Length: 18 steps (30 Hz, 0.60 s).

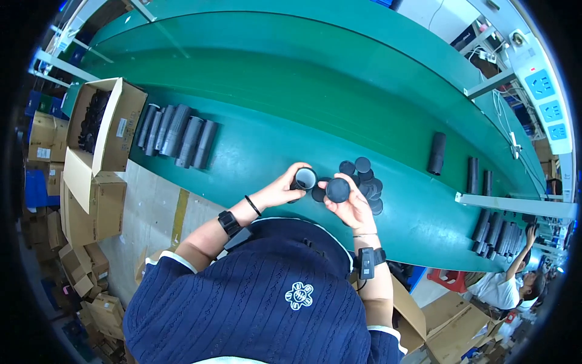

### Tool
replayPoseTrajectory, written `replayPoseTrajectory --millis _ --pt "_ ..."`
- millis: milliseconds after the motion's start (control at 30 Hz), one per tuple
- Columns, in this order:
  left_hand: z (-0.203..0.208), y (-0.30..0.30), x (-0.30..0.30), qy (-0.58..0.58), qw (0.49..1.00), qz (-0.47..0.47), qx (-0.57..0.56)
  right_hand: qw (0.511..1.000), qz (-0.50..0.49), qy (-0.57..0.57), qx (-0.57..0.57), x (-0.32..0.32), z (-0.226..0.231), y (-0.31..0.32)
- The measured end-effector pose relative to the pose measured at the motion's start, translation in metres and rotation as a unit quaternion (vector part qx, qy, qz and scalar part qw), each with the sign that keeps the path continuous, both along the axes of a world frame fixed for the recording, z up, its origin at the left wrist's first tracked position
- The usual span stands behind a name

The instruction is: The person assembles components by hand by picking up a cylinder and a cap, pressing the cap onto the cylinder, and placing the finished unit into a cardboard box. This process is repeated with additional cylinders and caps, occasionally moving items on the table.

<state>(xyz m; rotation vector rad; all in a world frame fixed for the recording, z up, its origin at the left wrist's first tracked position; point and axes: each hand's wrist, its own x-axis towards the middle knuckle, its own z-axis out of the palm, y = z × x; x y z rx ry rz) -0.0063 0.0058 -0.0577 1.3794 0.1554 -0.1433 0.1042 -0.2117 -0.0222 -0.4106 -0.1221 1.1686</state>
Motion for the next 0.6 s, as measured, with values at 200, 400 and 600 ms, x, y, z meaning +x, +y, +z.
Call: replayPoseTrajectory --millis 200,400,600 --pt "-0.002 -0.008 0.003 -0.012 0.993 0.012 0.115 0.957 -0.019 -0.24 -0.16 0.005 0.023 0.01" --pt "-0.017 -0.015 -0.003 -0.043 0.994 -0.019 0.099 0.668 -0.02 -0.674 -0.314 -0.003 0.05 0.038" --pt "-0.007 -0.012 -0.005 -0.037 0.994 -0.043 0.092 0.635 -0.006 -0.696 -0.335 -0.007 0.041 0.041"
